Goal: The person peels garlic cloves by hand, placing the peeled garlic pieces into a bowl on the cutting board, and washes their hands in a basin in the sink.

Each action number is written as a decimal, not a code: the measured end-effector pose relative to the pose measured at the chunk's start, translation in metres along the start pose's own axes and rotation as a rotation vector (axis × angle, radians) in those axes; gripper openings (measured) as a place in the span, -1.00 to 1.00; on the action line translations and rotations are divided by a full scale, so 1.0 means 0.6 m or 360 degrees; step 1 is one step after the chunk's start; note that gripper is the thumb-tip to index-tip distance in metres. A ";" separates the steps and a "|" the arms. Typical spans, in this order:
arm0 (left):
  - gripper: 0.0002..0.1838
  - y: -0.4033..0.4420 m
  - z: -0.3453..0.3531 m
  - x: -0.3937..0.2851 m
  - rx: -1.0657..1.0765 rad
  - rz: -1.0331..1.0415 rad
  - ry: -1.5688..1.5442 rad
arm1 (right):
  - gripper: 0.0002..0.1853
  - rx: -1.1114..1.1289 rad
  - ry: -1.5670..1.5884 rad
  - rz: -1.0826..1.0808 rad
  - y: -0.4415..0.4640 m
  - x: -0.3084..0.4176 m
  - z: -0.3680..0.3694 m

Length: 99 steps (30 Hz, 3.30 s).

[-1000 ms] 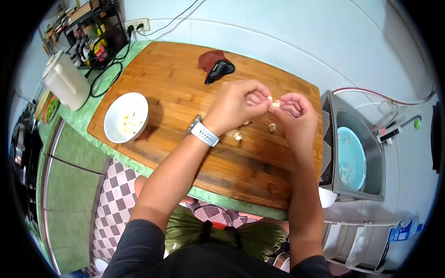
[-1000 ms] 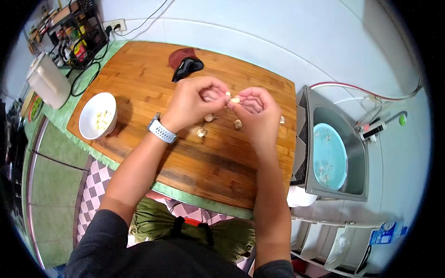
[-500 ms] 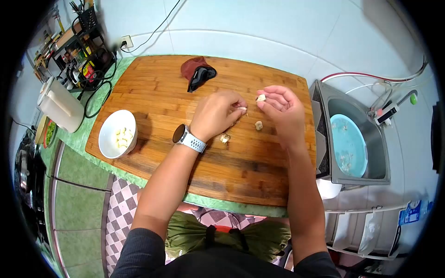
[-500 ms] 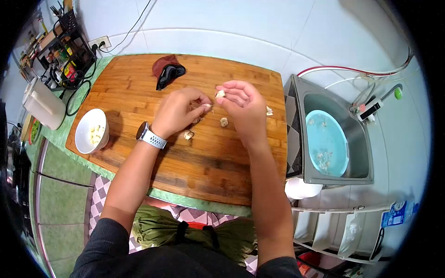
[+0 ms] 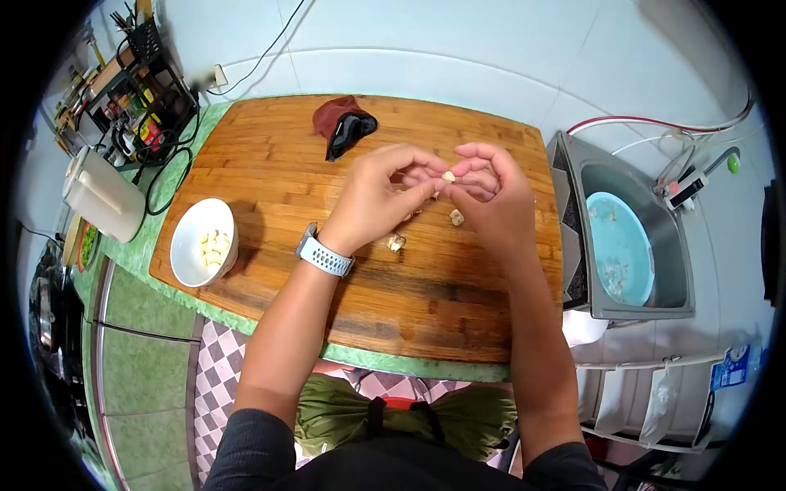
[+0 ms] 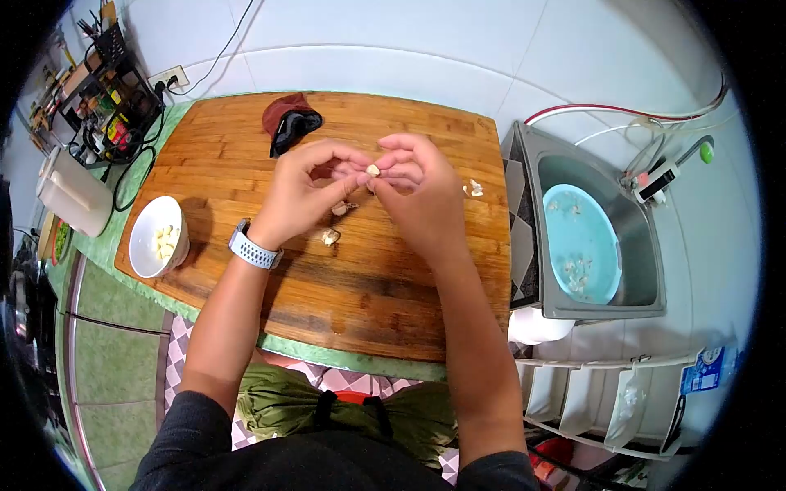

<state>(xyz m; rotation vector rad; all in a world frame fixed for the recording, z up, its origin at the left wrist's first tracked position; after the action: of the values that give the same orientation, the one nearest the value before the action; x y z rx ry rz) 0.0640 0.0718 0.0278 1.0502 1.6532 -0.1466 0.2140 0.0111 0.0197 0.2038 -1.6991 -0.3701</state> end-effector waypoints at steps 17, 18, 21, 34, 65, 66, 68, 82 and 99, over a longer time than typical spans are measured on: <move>-0.80 -0.010 -0.008 -0.016 -0.0153 0.0055 -0.0546 | -0.90 -0.0158 -0.0496 -0.0498 -0.022 0.083 0.001; -0.80 -0.010 -0.008 -0.016 -0.0152 0.0051 -0.0545 | -0.90 -0.0183 -0.0556 -0.0520 -0.023 0.085 0.001; -0.78 -0.010 -0.005 -0.011 -0.0166 0.0050 -0.0563 | -0.90 -0.0215 -0.0635 -0.0558 -0.026 0.089 0.001; -0.77 -0.011 -0.006 -0.016 -0.0169 0.0053 -0.0540 | -0.89 -0.0236 -0.0637 -0.0515 -0.026 0.084 0.000; -0.77 -0.010 -0.006 -0.014 0.0013 -0.0080 -0.0743 | -0.88 -0.0034 -0.0164 -0.0468 -0.018 0.072 0.003; -0.78 -0.009 -0.005 -0.013 0.0011 -0.0077 -0.0782 | -0.86 -0.0032 -0.0226 -0.0502 -0.019 0.076 0.002; -0.78 -0.009 -0.005 -0.013 0.0007 -0.0074 -0.0822 | -0.85 -0.0027 -0.0287 -0.0537 -0.019 0.081 0.000; -0.90 -0.012 -0.002 0.010 0.0009 -0.0276 -0.0775 | -0.81 -0.0154 -0.1250 -0.1075 -0.046 0.119 0.026; -0.87 -0.012 0.000 0.003 0.0054 -0.0205 -0.0819 | -0.81 -0.0142 -0.0841 -0.0845 -0.035 0.110 0.013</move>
<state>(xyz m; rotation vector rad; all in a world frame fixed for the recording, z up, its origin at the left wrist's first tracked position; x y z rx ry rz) 0.0595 0.0687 0.0232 0.8416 1.2496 -0.4895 0.1938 -0.0299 0.0726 0.5310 -2.1284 -0.9575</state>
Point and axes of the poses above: each hand's wrist, its own y-axis towards the middle knuckle, its own z-axis out of the palm, x = y × z, the point moved 8 cm from there along y, towards the middle knuckle, and after that the axes turned 9 degrees about x, right-handed, at the moved point
